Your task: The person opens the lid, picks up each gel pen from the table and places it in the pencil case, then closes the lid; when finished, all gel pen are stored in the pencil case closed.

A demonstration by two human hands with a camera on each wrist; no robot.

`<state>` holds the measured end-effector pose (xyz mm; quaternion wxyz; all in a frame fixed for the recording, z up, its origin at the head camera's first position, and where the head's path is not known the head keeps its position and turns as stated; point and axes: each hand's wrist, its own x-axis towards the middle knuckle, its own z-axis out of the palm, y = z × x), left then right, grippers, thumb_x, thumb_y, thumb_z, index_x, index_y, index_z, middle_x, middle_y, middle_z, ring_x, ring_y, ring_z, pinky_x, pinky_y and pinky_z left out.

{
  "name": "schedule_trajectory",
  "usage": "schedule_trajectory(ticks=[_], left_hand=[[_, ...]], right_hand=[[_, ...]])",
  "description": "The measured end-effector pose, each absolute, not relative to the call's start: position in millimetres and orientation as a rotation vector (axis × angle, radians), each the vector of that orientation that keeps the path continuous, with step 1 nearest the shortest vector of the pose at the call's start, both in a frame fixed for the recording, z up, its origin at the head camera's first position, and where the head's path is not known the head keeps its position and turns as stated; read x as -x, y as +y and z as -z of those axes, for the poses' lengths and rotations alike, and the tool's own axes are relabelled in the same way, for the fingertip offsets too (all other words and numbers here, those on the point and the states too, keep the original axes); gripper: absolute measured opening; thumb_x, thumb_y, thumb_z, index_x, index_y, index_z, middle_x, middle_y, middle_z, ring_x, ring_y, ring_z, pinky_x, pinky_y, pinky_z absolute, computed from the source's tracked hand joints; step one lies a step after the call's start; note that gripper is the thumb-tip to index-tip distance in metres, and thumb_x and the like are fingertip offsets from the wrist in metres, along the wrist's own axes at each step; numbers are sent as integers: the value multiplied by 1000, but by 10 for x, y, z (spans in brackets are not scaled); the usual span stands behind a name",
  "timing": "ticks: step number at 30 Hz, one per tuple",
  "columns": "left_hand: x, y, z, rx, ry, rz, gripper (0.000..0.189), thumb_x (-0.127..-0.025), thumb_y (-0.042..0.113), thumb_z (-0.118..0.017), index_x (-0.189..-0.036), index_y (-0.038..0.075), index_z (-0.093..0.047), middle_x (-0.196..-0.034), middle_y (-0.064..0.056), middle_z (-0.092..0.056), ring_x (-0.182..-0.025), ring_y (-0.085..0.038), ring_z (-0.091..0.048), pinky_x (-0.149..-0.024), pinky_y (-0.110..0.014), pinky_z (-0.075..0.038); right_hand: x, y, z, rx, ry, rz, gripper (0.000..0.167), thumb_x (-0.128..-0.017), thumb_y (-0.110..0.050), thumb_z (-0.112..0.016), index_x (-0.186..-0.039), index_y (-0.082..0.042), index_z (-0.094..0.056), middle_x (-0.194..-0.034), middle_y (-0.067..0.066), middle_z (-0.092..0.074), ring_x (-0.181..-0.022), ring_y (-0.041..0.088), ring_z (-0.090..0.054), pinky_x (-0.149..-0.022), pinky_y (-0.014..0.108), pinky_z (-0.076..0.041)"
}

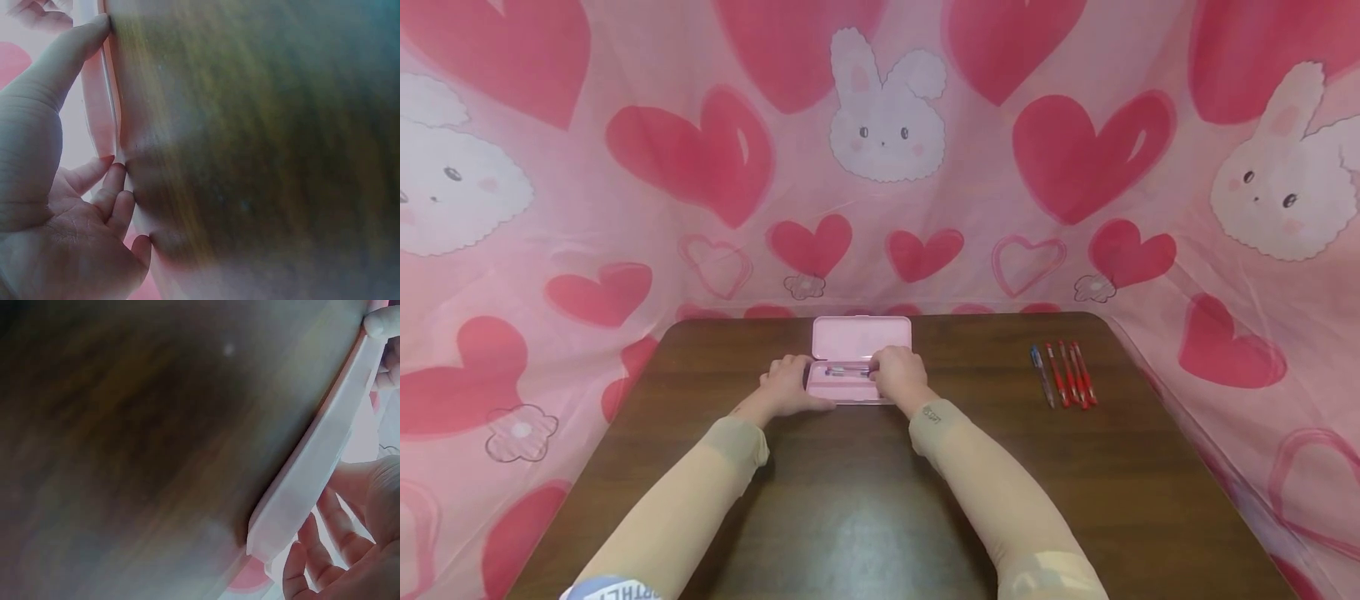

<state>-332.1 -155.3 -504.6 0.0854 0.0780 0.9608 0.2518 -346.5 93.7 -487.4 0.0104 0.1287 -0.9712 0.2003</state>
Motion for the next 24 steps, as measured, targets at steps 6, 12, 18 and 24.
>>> schedule_trajectory(ticks=[6,12,18,24], left_hand=[[3316,-1546,5042,-229,2870,-733,104,-75,65,-94,-152,9,-52,-147,-18,-55,-140,-39,-42,-115,-63,-33],[3318,-1543,5036,-229,2871,-727,104,-75,64,-94,-152,9,-52,-147,-18,-55,-140,-39,-42,-116,-63,-34],[3315,-1547,5022,-230,2871,-728,105,-75,64,-94,-153,8,-51,-148,-18,-55,-141,-39,-42,-116,-64,-33],[3307,-1549,5015,-225,2865,-725,106,-75,63,-94,-154,9,-50,-150,-18,-54,-142,-39,-41,-118,-63,-32]], right_hand=[[3472,1015,4839,-403,-2963,-667,30,-100,-29,-82,-125,-14,-81,-115,10,-79,-109,31,-72,-108,50,-58],[3493,1176,4784,-413,-2862,-727,43,-101,-36,-78,-136,-11,-74,-123,13,-77,-116,34,-71,-108,52,-57],[3503,1408,4750,-382,-2791,-815,55,-101,-41,-75,-143,-6,-67,-130,18,-73,-115,37,-69,-107,56,-57],[3518,1728,4777,-261,-2776,-851,63,-101,-45,-71,-149,-4,-60,-137,22,-69,-122,41,-67,-111,60,-55]])
